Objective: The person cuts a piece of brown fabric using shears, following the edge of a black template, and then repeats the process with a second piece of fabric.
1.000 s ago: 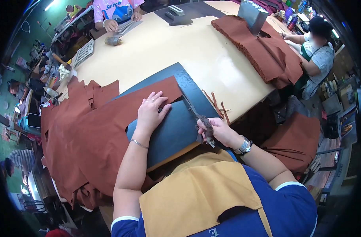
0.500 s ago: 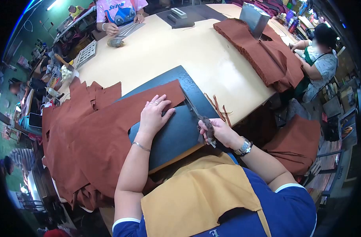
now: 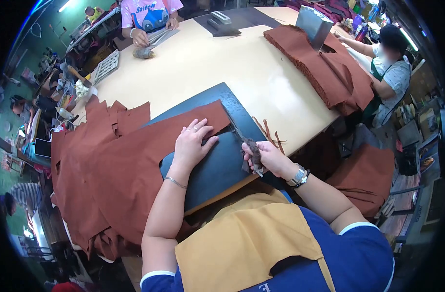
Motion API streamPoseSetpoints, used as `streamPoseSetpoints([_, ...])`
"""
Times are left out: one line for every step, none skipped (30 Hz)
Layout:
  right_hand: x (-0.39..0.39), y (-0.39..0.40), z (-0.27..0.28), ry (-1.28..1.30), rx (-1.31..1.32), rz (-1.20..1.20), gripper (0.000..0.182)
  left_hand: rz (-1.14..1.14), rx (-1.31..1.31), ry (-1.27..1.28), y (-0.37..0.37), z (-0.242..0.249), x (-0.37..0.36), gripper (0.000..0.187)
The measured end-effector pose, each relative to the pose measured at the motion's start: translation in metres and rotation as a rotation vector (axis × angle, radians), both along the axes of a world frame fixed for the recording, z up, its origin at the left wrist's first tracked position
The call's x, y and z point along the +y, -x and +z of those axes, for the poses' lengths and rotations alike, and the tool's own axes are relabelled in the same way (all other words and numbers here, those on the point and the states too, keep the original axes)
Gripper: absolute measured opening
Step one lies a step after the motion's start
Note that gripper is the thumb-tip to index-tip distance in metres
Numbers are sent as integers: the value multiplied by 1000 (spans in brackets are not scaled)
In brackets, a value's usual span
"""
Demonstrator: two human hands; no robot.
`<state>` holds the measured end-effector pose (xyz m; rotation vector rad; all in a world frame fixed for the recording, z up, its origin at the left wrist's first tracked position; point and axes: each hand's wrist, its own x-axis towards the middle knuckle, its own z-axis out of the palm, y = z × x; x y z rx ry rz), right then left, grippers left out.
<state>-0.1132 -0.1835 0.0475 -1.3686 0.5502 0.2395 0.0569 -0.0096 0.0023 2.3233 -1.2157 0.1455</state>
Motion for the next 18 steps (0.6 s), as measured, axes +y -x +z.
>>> streamPoseSetpoints([-4,-3,-7,16,-18,24,39,5,-1,8,0,-1,1,35])
streamPoseSetpoints([-5,-3,-8,25,-21,23,39,3,-5,11,-1,-1,1,35])
streamPoseSetpoints([-5,-2,-8,36,-24,28,39,6,-8,14,-2,-1,1,35])
streamPoseSetpoints([-5,1,-9,46,-23,37,39,14,-8,18,-2,-3,1,34])
streamPoseSetpoints([-6,5,-8,70,-18,55,38,14,-9,27,-3,-5,1,34])
streamPoseSetpoints([-5,9,-9,66,-45,60,39,18,-15,31,-3,-5,2,34])
streamPoseSetpoints([-7,12,-15,63,-55,64,39,16,-19,31,-3,-5,3,34])
streamPoseSetpoints([-7,12,-17,60,-65,58,40,4,-23,29,-3,-5,3,34])
streamPoseSetpoints([-9,10,-16,61,-42,64,40,6,-13,31,-3,-5,2,35])
streamPoseSetpoints([-11,8,-13,60,-15,62,40,9,-17,30,-2,-5,1,35])
streamPoseSetpoints([-12,8,-10,56,15,56,41,8,-17,27,-1,-6,2,35])
streamPoseSetpoints([-14,4,-11,11,14,47,42,10,-25,26,-2,-6,1,36])
streamPoseSetpoints([-14,-3,-8,15,8,45,42,9,-14,13,-1,-3,1,36])
streamPoseSetpoints([-13,-7,-6,18,1,47,43,-2,-9,13,-1,-4,1,36])
streamPoseSetpoints([-12,-9,-7,1,0,30,42,-10,-8,14,-1,-3,2,36])
streamPoseSetpoints([-12,-12,-10,-15,0,16,42,-16,-5,16,-1,-3,2,36])
streamPoseSetpoints([-13,-14,-11,-31,2,3,42,-17,-8,19,-2,-3,2,36])
streamPoseSetpoints([-14,-14,-11,-31,-12,-1,42,-17,-9,21,-3,-3,2,36])
